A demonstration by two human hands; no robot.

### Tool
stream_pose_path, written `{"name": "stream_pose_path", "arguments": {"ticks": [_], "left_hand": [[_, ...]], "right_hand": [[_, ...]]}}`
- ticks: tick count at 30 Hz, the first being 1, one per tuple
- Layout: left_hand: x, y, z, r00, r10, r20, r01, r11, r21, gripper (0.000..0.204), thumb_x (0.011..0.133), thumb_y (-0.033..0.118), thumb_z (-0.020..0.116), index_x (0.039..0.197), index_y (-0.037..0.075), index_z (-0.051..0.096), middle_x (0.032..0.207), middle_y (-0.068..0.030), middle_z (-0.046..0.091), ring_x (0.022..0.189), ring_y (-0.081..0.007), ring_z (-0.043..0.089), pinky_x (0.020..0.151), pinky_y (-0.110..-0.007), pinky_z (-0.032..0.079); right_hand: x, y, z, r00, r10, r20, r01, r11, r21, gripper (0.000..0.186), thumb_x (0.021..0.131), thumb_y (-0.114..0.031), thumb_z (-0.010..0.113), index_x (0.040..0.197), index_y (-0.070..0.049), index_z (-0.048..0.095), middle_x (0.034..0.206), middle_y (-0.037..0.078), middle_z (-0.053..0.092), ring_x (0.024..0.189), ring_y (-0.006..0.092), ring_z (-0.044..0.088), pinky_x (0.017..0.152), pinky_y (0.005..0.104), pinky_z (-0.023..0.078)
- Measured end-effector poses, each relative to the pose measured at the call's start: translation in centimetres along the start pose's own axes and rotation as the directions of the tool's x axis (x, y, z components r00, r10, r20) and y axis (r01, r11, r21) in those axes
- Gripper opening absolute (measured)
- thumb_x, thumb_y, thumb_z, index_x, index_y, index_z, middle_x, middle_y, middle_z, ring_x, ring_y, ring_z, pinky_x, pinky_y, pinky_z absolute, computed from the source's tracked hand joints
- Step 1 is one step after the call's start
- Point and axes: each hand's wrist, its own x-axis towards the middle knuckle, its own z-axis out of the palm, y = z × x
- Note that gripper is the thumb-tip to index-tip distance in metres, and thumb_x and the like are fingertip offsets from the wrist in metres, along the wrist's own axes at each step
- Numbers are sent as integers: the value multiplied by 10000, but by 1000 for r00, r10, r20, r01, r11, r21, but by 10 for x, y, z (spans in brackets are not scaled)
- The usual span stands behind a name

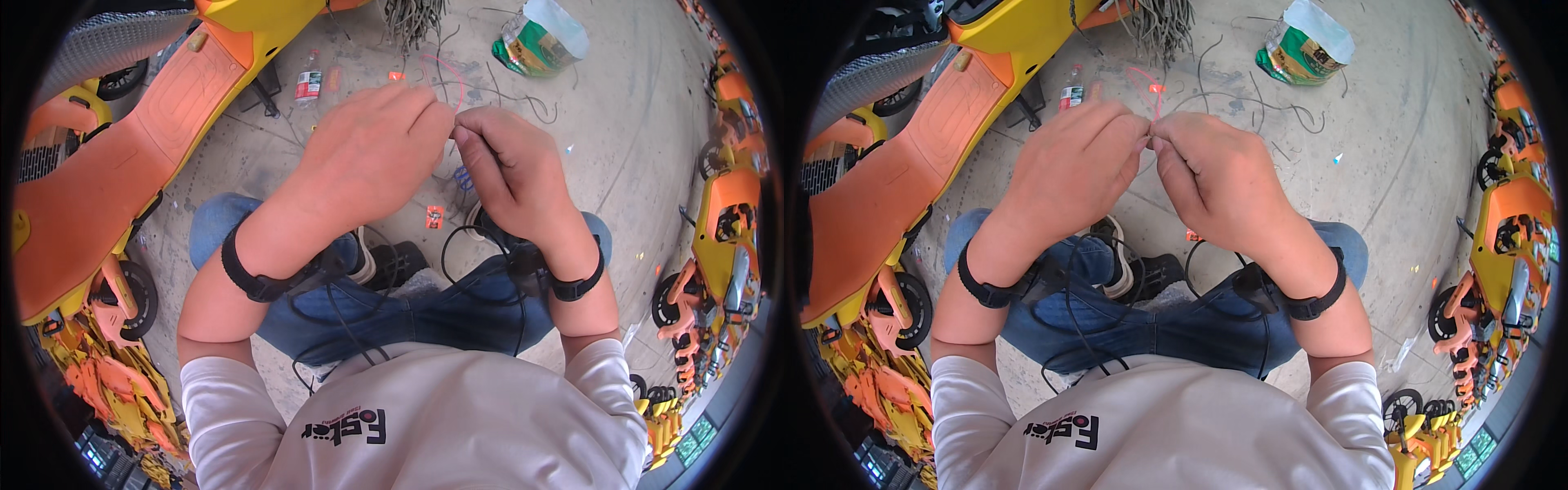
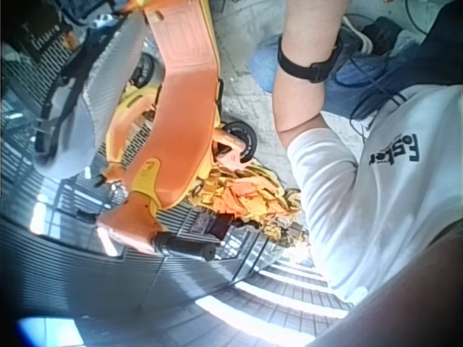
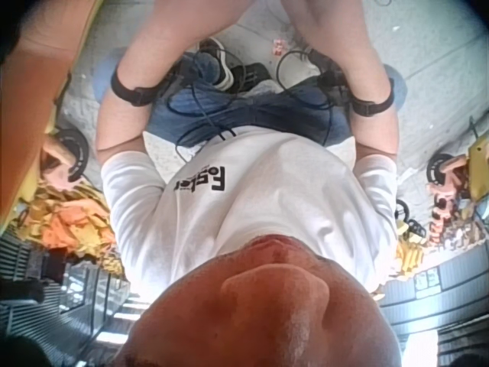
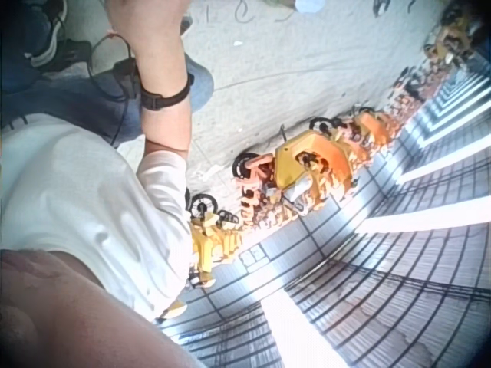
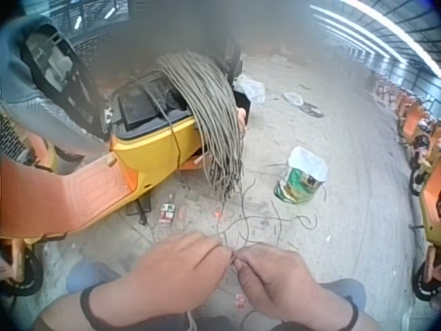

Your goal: The person twists thin electrical wires together by hand and uses shears to cut a length of wire.

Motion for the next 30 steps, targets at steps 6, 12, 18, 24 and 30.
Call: {"name": "stream_pose_path", "arguments": {"ticks": [6,12,18,24,30], "left_hand": [[-1,0,-6,999,46,-13,-46,998,-42,155,666,47,633,796,68,550,750,-71,514,677,-265,540,601,-359,459],[3,-5,-8,985,131,-116,-145,982,-118,173,611,31,644,738,71,534,687,-51,475,617,-242,491,537,-331,417],[3,-9,-3,961,124,-248,-182,956,-229,194,605,-29,633,752,66,549,664,-47,500,553,-241,457,510,-321,396],[4,-8,-4,968,91,-236,-157,947,-280,180,625,-38,626,756,58,547,674,-52,516,557,-236,466,517,-310,398],[3,-7,-5,973,80,-218,-146,940,-307,144,656,-19,618,765,46,550,689,-71,528,584,-244,486,548,-320,413]], "right_hand": [[-1,-2,-3,997,-31,64,32,999,-24,144,805,8,558,945,4,589,792,140,618,728,327,608,615,370,492],[0,-5,-5,995,-63,80,61,998,32,115,818,20,550,925,5,587,794,132,619,713,320,605,607,363,488],[-1,-9,-8,993,51,106,-71,978,194,92,857,1,543,930,-6,599,798,118,623,701,275,606,621,319,479],[0,-11,-12,980,124,158,-166,941,295,86,891,-32,539,937,-12,608,809,86,633,705,202,598,639,273,466],[0,-12,-16,958,196,210,-264,892,367,102,913,-68,538,945,-10,615,814,50,632,753,129,580,684,256,462]]}}
